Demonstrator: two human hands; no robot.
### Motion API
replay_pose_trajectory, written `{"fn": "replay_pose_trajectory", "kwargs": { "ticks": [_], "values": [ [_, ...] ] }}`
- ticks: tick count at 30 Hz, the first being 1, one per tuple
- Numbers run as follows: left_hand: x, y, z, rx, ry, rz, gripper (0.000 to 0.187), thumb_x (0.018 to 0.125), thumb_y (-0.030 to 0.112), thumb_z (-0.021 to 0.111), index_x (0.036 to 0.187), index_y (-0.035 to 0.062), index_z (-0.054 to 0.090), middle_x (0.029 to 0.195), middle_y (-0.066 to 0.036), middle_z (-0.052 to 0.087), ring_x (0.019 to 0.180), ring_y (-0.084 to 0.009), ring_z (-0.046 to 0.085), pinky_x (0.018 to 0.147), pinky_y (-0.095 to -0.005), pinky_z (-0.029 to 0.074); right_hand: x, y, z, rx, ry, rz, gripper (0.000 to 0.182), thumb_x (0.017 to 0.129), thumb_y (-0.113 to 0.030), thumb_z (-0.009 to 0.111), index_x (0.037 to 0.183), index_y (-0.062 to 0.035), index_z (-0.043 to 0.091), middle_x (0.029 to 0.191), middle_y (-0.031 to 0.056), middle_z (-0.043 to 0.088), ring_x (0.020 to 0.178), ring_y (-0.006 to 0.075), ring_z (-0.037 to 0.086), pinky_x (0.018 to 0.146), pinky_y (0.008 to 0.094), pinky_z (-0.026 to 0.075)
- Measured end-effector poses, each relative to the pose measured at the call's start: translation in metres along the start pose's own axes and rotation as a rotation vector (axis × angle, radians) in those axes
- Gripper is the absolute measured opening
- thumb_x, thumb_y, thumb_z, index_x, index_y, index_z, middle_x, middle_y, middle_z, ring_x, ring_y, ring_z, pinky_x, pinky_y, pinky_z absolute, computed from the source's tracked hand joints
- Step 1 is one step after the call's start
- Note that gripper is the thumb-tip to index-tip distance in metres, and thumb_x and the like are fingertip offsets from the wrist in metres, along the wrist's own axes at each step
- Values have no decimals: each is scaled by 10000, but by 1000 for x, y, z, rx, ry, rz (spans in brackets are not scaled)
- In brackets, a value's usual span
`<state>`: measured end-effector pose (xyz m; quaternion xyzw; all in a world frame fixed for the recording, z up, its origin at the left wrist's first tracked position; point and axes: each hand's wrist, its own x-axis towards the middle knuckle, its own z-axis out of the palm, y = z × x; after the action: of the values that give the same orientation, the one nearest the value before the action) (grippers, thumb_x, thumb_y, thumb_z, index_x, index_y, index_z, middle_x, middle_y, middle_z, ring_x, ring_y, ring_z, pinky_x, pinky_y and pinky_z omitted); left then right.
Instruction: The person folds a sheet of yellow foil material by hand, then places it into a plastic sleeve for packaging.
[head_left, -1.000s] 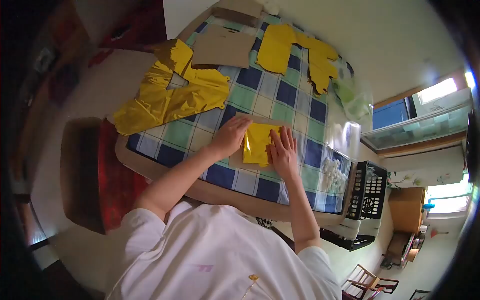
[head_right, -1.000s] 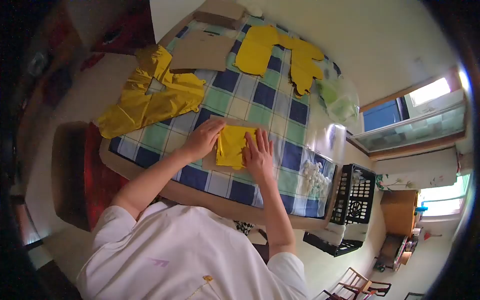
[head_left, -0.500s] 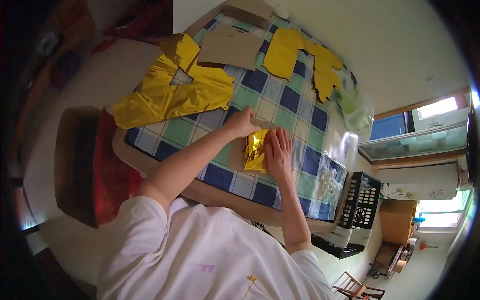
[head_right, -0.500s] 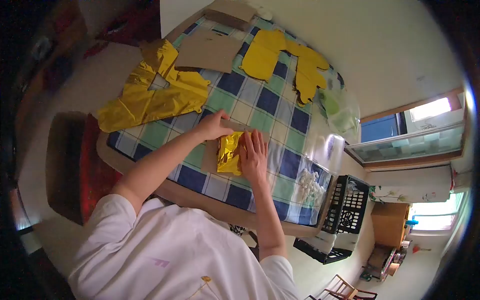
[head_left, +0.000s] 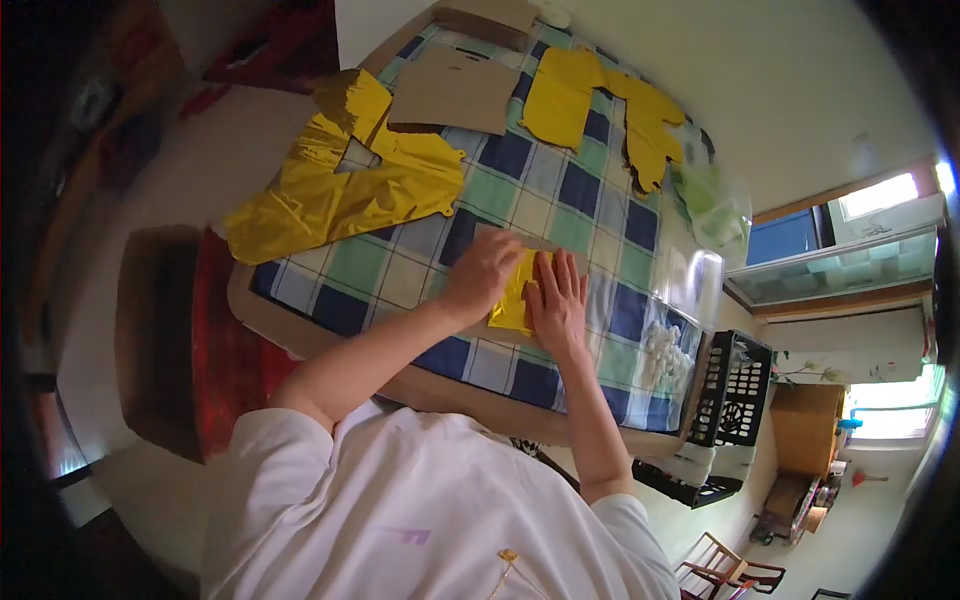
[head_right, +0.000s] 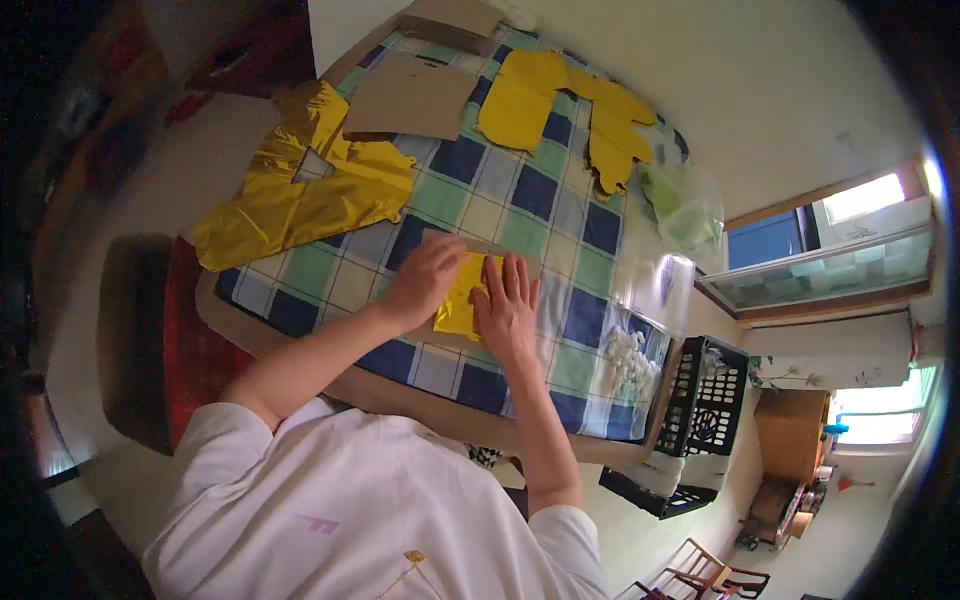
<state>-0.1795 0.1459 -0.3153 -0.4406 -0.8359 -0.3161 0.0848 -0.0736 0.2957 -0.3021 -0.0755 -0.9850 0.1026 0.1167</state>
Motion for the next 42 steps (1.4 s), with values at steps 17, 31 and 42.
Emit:
{"fn": "replay_pose_trajectory", "kwargs": {
  "ticks": [17, 31, 42],
  "values": [
    [-16, -7, -21, 227, -388, -66, 833, 862, 589, 485, 1441, 19, 301, 1536, -124, 218, 1441, -212, 133, 1128, -587, 50, -7, 14, -5, -16, -57, 24, 537, 957, -294, 431, 1433, -59, 347, 1513, 178, 263, 1412, 321, 228, 1116, 536, 178],
    [-25, 17, -23, 164, -434, 327, 734, 748, 486, 656, 1360, 127, 471, 1460, -275, 283, 1379, -428, 227, 1138, -549, 129, -8, 22, 5, -33, -37, 36, 536, 958, -335, 434, 1437, -110, 351, 1519, 137, 264, 1419, 282, 215, 1122, 544, 152],
    [-4, 26, -28, 278, -524, 188, 911, 736, 662, 592, 1443, 142, 347, 1475, -296, 220, 1376, -469, 188, 1112, -611, 83, -3, 17, -2, 51, -39, 96, 480, 953, -273, 431, 1404, -112, 399, 1489, 122, 322, 1393, 274, 266, 1119, 541, 165]
  ]
}}
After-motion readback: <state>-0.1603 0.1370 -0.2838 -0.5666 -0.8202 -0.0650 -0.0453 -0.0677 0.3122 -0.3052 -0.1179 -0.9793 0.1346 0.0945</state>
